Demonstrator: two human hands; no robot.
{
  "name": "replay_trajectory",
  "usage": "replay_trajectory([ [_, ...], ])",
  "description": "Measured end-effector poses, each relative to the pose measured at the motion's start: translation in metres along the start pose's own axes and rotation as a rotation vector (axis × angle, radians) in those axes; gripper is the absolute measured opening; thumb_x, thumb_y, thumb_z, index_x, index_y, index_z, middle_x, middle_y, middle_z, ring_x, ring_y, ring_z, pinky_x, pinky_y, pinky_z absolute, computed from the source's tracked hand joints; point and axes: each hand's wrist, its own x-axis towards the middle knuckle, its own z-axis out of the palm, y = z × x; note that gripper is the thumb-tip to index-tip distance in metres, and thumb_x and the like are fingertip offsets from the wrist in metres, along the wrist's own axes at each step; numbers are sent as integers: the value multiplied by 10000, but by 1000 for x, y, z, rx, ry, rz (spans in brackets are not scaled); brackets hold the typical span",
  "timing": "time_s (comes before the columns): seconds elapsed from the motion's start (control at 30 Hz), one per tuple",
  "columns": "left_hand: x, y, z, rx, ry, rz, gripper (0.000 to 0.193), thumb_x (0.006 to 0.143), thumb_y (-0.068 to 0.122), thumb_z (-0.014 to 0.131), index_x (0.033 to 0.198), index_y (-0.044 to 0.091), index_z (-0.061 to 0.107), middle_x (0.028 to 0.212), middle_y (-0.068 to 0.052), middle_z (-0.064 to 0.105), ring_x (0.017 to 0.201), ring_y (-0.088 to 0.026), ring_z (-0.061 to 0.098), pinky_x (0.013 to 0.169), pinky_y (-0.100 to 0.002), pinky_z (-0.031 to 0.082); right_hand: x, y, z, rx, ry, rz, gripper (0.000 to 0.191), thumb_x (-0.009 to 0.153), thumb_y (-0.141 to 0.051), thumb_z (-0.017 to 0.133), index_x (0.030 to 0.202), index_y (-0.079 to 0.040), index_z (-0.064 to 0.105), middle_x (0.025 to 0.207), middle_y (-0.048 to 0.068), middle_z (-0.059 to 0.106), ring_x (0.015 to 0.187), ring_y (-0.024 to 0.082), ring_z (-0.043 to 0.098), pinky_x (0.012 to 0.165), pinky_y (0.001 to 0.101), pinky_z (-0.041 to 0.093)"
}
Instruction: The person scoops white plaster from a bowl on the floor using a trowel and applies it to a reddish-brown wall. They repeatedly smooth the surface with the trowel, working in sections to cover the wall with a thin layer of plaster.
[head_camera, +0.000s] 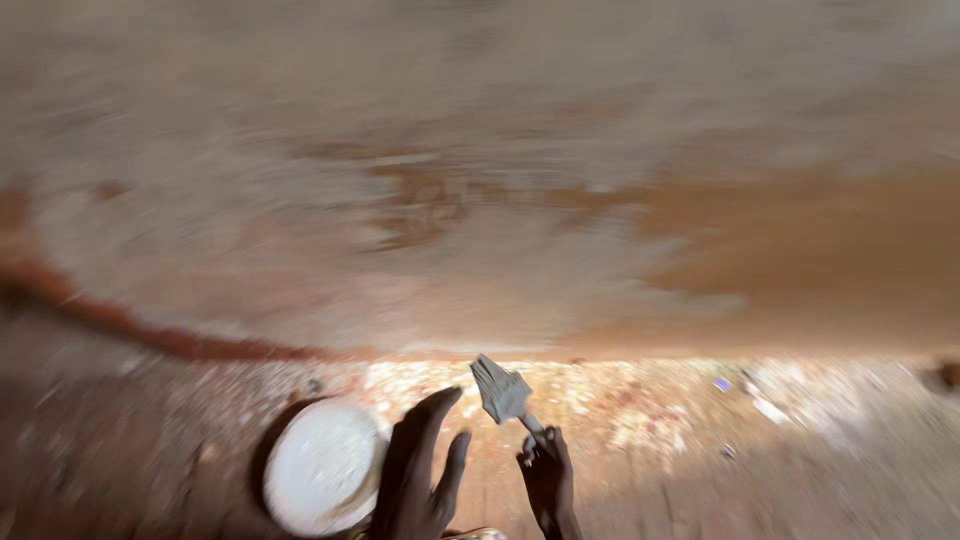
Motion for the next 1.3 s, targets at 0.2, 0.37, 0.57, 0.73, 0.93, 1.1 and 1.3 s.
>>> replay_trajectory([
  [0.2, 11, 87, 61, 221, -34, 436, 338, 935, 147, 657, 1262, 60, 669, 1164, -131, 736, 1091, -295, 681, 975, -423, 508, 10, -123, -41, -50, -137, -303, 357, 1061, -398, 482, 956, -60, 521, 746, 83, 544, 708, 206, 472, 705, 362, 401],
  [0.37, 41, 110, 124, 297, -53, 473, 294, 924, 128, 673, 1206, 50, 704, 1101, -131, 744, 1052, -301, 674, 944, -416, 515, -1, -191, -64, -124, 1, -550, 437, 982, -361, 510, 1303, -72, 575, 841, 102, 618, 741, 198, 490, 730, 343, 405],
  [0.57, 66, 112, 176, -429, -440, 127, 314, 1016, 237, 558, 1133, -5, 721, 1074, -144, 779, 1051, -275, 725, 956, -415, 546, 4, -236, -71, 102, -21, -653, 580, 1056, -400, 544, 1381, 79, 512, 985, 64, 566, 828, 182, 472, 802, 350, 409],
  [0.73, 107, 101, 206, -1529, -615, 33, 469, 1164, 339, 491, 1132, -96, 662, 962, -214, 703, 921, -296, 644, 846, -429, 502, 42, -292, -46, 97, -100, -701, 562, 1044, -381, 513, 1386, 64, 508, 1060, 86, 633, 814, 167, 475, 762, 325, 403],
  [0.93, 168, 95, 253, -2000, -500, 101, 363, 1164, 227, 494, 1324, -79, 605, 1116, -183, 671, 1073, -294, 608, 962, -412, 490, 86, -396, 13, -64, -292, -957, 514, 1107, -361, 487, 1410, 53, 521, 1017, 152, 661, 890, 198, 611, 805, 326, 476],
  [1.1, 222, 105, 310, -1871, -447, -51, 670, 1056, 275, 559, 1605, -45, 348, 1625, -228, 402, 1429, -337, 454, 1199, -430, 372, 127, -487, 66, -315, -413, -1251, 423, 1141, -324, 533, 1360, 35, 580, 1032, 198, 704, 911, 260, 710, 819, 379, 554],
  [1.3, 255, 127, 344, -1754, -490, -129, 860, 1000, 332, 559, 1637, -64, 138, 1719, -231, 198, 1553, -344, 288, 1254, -421, 296, 155, -569, 84, -447, -120, -1596, 436, 1140, -377, 567, 1303, 27, 589, 992, 192, 750, 860, 272, 755, 808, 408, 630],
])
